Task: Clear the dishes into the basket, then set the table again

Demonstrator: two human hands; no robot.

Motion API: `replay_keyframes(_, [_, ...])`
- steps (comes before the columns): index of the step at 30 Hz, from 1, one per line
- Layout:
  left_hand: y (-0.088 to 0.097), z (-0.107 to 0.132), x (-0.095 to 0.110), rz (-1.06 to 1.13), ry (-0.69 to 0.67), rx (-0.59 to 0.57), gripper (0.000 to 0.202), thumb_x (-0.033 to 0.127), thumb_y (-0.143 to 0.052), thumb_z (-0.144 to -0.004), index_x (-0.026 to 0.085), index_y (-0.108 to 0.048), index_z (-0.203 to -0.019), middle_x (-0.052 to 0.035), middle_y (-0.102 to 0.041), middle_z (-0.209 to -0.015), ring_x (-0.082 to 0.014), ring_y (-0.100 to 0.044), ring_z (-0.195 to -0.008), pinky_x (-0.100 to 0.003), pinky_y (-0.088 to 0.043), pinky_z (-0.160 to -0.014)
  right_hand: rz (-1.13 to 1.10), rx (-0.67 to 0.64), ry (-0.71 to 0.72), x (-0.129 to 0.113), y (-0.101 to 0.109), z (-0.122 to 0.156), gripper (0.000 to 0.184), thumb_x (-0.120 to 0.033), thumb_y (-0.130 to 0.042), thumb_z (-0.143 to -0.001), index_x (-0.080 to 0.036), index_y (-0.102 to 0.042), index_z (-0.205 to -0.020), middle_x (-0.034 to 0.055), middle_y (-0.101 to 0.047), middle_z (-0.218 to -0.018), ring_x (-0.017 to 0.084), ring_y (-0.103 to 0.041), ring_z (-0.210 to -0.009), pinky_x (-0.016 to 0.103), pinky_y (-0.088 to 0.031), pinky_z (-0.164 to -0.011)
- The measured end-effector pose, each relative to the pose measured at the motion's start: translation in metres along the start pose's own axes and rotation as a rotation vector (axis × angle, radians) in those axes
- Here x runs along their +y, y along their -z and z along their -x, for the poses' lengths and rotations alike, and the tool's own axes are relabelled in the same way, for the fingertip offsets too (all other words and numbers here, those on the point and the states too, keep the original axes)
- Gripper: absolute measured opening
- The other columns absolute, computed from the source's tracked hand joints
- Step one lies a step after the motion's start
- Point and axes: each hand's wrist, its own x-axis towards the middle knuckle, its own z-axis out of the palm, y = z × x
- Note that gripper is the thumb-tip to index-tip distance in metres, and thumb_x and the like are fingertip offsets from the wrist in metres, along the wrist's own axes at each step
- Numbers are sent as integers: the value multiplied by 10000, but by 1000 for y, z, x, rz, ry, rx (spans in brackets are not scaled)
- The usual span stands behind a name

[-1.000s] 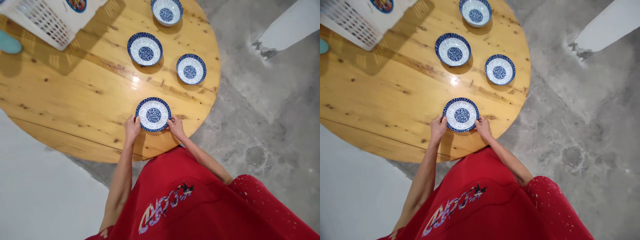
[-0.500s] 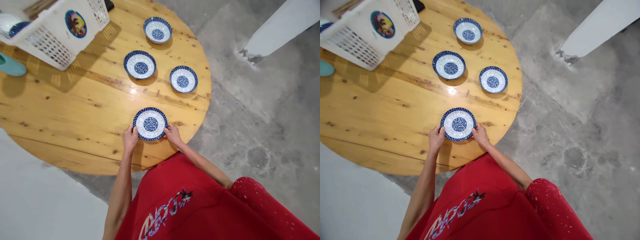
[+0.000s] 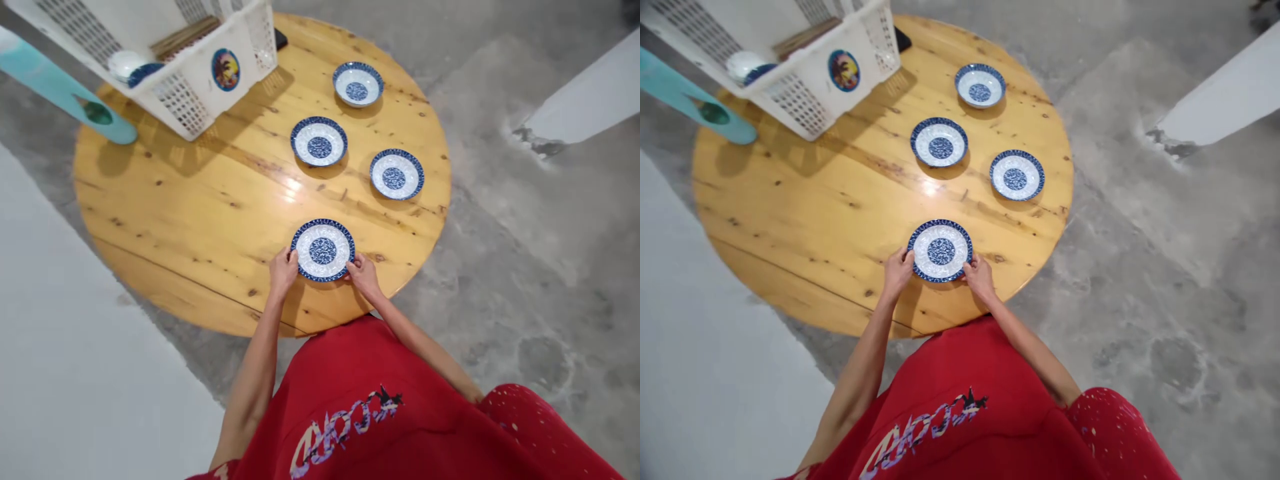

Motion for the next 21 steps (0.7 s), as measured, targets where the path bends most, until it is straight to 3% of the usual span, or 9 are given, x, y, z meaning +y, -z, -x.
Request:
replay_keyframes(8, [-1,3,1,-53,55,14,269,269,-453,-901,215,-405,-642,19,-433,-595,-152,-433,-611,-273,-266,-601,65,-12,0,1,1,0,245,-423,-579,-753,-198,-541,-843,14,-615,-664,188,-620,-554,321,-570,-517])
replay_keyframes(14, [4,2,3,-77,63,31,274,266,-452,-893,219,-359,-639,19,-397,-582,-151,-404,-593,-283,-227,-599,80,-37,1,-3,-3,2,258,-408,-572,-750,-187,-561,-882,36,-652,-728,192,-633,-555,329,-563,-512])
replay_keyframes(21, [5,0,3,-69,46,32,281,281,-437,-889,224,-331,-635,26,-363,-583,-144,-391,-593,-279,-237,-596,44,-52,-17,-5,-4,3,202,-396,-557,-772,-214,-514,-847,1,-607,-657,204,-650,-573,317,-556,-517])
